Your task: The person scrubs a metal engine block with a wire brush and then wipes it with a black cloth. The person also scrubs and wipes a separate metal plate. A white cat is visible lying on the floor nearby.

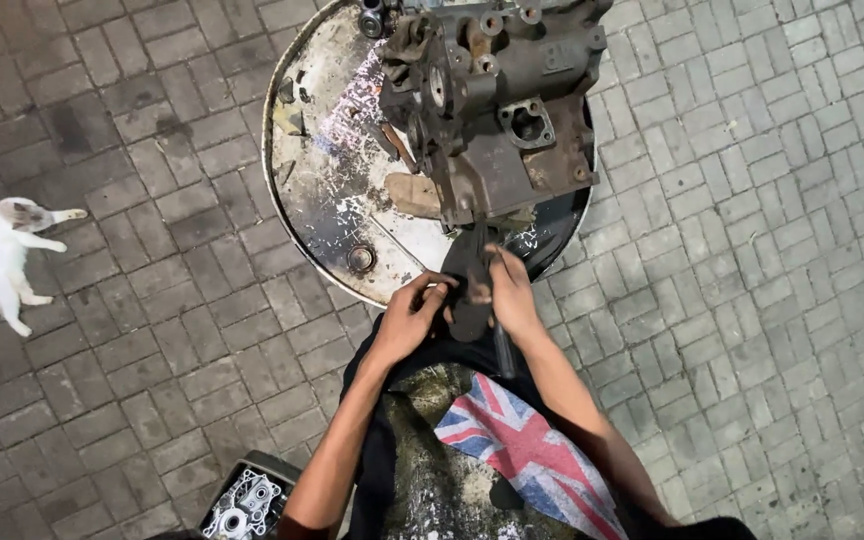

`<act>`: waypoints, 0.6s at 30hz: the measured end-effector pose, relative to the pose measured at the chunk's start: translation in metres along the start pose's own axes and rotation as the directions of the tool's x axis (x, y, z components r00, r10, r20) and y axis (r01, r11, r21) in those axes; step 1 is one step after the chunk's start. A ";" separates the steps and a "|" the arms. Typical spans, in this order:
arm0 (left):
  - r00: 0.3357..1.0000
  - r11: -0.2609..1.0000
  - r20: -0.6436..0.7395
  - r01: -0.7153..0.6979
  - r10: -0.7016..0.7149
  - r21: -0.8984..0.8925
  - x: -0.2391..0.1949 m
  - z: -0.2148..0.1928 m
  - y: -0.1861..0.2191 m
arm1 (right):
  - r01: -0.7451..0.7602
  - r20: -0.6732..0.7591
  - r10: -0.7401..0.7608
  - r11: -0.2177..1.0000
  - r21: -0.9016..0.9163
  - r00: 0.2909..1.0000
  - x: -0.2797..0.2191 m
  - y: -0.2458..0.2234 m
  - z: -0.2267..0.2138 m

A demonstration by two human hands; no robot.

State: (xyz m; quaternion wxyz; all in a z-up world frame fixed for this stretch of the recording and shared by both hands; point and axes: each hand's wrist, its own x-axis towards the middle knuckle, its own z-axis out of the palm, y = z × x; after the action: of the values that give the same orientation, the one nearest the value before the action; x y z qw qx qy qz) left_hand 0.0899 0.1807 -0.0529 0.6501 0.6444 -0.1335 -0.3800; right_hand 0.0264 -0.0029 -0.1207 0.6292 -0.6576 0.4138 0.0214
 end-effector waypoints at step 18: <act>0.996 0.993 -0.061 0.072 -0.067 0.091 -0.022 -0.003 -0.016 | 0.294 0.051 -0.291 0.951 -0.096 0.956 -0.048 -0.042 0.010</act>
State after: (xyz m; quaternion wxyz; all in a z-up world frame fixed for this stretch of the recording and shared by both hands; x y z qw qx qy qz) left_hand 0.0720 0.1997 -0.0609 0.6094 0.6888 -0.1096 -0.3772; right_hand 0.0245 0.0249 -0.0623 0.5982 -0.7425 0.2989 -0.0390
